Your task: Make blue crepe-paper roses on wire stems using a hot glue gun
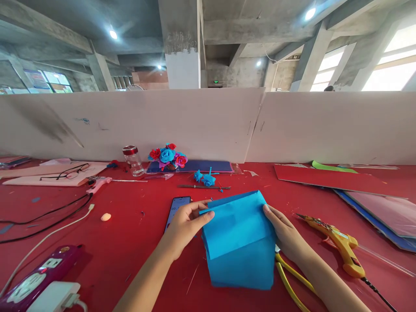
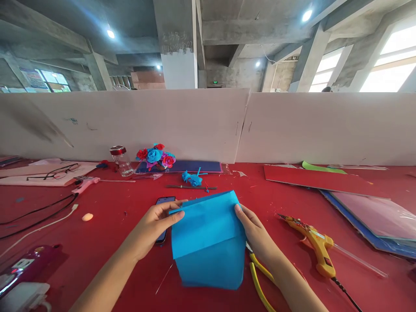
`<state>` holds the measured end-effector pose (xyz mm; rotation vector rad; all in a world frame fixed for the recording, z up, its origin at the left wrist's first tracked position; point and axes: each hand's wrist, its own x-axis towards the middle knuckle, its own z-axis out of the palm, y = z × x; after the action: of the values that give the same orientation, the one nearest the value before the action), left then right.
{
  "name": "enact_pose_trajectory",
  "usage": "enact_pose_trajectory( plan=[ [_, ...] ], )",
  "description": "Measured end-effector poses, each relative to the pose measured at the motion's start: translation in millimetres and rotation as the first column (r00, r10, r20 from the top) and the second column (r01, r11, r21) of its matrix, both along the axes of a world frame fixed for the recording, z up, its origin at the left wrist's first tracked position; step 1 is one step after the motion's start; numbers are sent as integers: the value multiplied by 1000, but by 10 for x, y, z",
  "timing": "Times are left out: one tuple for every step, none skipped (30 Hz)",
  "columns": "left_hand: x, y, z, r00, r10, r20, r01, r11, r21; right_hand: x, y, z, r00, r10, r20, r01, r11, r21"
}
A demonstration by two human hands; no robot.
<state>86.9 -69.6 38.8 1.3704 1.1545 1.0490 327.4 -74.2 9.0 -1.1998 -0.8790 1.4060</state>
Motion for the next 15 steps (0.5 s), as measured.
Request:
enact_pose_trajectory(
  plan=[
    [3,1,-3,999,14,29,-13,999,-44,12,-8,-17,1000,-11,29,11,1000,-4],
    [5,3,-3,998,20,52,-16,997,-76,22,-15,-28,998,-16,63,17,1000,-10],
    [5,5,-2,997,16,70,-9,996,-90,28,-23,-33,995,-13,96,14,1000,-12],
    [5,6,1,996,3,84,5,996,-91,30,-32,-31,992,-2,126,3,1000,-4],
    [5,6,3,996,-10,89,17,997,-81,28,-42,-22,988,14,156,-18,1000,24],
    [6,6,4,997,-15,79,20,998,-64,23,-53,-8,982,33,186,-48,996,78],
    [7,5,4,998,-10,55,13,999,-43,17,-63,6,975,51,218,-85,985,151],
    [9,2,3,1000,2,19,-2,1000,-18,12,-73,20,966,62,253,-122,966,228],
    [14,-2,1,1000,16,-18,-16,1000,5,12,-80,29,954,63,294,-154,943,296],
    [19,-8,1,998,25,-49,-24,999,26,16,-84,35,938,52,343,-178,920,348],
    [27,-15,4,997,32,-71,-28,998,49,26,-84,39,918,29,395,-196,901,388],
    [34,-23,11,996,31,-80,-26,997,66,41,-80,42,894,6,448,-215,882,419],
    [41,-31,20,997,25,-78,-19,997,78,59,-72,48,868,-12,497,-242,862,445],
    [46,-38,32,998,18,-67,-13,996,85,79,-62,58,842,-23,539,-275,841,466],
    [49,-44,43,999,13,-50,-9,996,84,101,-52,74,821,-21,570,-311,821,479]
  ],
)
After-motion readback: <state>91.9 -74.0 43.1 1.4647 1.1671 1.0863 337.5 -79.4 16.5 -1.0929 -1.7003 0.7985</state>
